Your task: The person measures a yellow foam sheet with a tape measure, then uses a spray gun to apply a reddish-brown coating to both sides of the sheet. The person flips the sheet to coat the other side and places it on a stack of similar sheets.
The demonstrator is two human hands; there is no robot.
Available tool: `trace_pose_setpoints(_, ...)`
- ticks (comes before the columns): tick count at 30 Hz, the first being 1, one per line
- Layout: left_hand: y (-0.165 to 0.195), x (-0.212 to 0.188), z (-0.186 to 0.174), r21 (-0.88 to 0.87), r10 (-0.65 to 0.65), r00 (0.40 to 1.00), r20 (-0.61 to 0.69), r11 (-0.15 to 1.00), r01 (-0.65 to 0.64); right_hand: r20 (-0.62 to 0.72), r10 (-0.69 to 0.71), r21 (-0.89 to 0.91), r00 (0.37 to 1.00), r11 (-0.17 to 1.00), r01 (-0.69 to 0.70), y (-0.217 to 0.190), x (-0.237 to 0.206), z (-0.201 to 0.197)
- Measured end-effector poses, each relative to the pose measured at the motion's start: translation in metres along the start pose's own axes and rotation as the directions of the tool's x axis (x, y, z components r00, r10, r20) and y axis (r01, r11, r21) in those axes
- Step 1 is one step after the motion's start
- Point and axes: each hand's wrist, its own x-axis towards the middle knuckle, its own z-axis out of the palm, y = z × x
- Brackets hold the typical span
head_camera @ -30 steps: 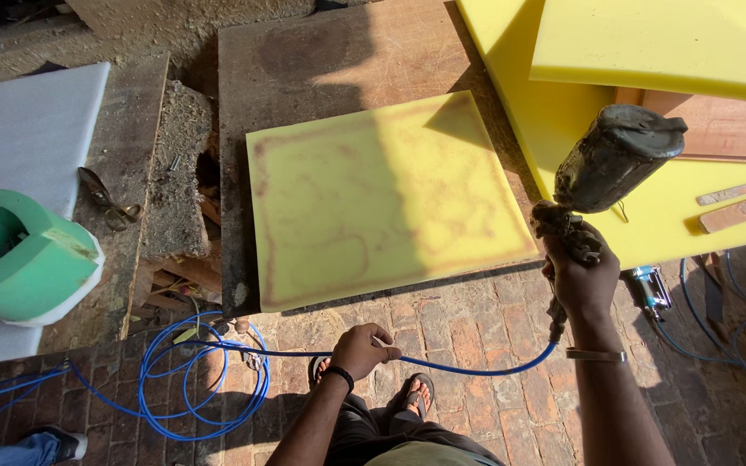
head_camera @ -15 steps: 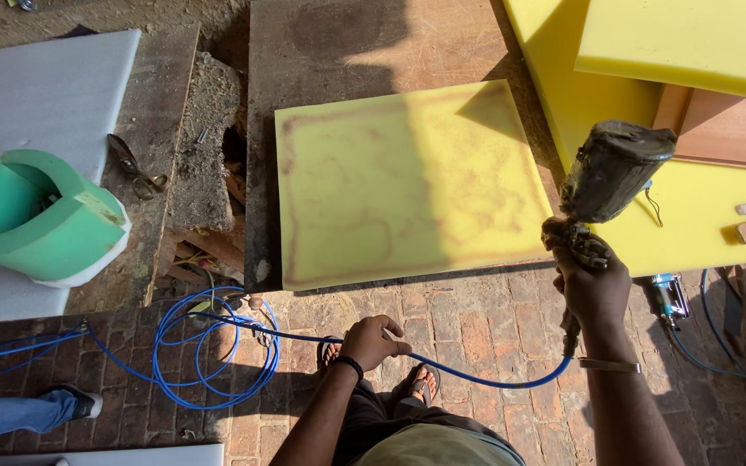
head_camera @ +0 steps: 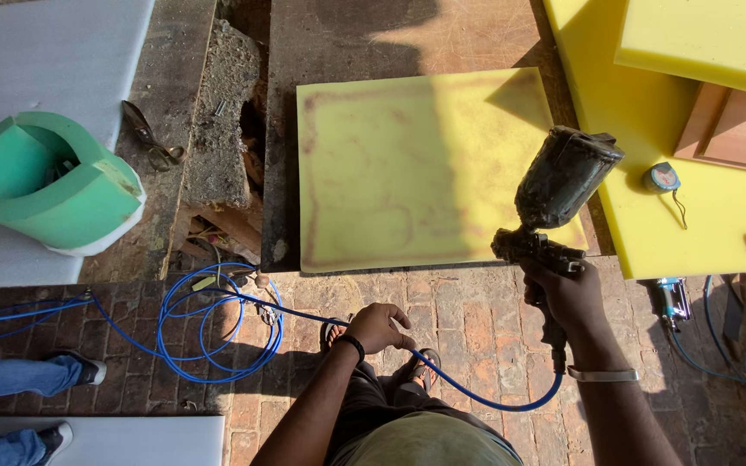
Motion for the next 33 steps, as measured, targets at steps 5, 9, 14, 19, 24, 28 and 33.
trace_pose_setpoints(5, -0.023, -0.004, -0.018, -0.068, -0.018, 1.000, 0.014, 0.997, 0.019, 0.042, -0.095, -0.085, 0.995, 0.991, 0.099, -0.031, 0.005, 0.042)
trace_pose_setpoints(9, -0.043, -0.008, -0.037, -0.133, -0.011, 0.997, -0.074, 0.991, 0.001, 0.183, -0.120, 0.083, 0.976, 0.991, 0.106, -0.053, 0.013, 0.073)
trace_pose_setpoints(14, -0.062, -0.008, -0.068, -0.179, -0.011, 0.993, -0.114, 0.984, -0.009, -0.010, -0.283, 0.023, 0.959, 0.959, 0.284, -0.075, 0.019, 0.109)
trace_pose_setpoints(19, -0.066, 0.000, -0.097, -0.166, 0.012, 0.989, -0.147, 0.985, -0.036, -0.024, -0.315, 0.056, 0.949, 0.947, 0.316, -0.094, 0.023, 0.122)
trace_pose_setpoints(24, -0.063, 0.009, -0.123, -0.132, 0.063, 0.994, -0.091, 0.988, -0.075, -0.069, -0.282, 0.086, 0.957, 0.954, 0.288, -0.097, 0.015, 0.132)
trace_pose_setpoints(28, -0.063, 0.016, -0.134, -0.045, 0.087, 0.994, -0.067, 0.995, -0.090, -0.185, -0.344, -0.058, 0.920, 0.939, 0.340, -0.094, 0.004, 0.136)
trace_pose_setpoints(33, -0.056, 0.024, -0.139, -0.050, 0.118, 0.993, 0.023, 0.992, -0.117, -0.229, -0.251, -0.030, 0.940, 0.967, 0.251, -0.084, -0.016, 0.125)
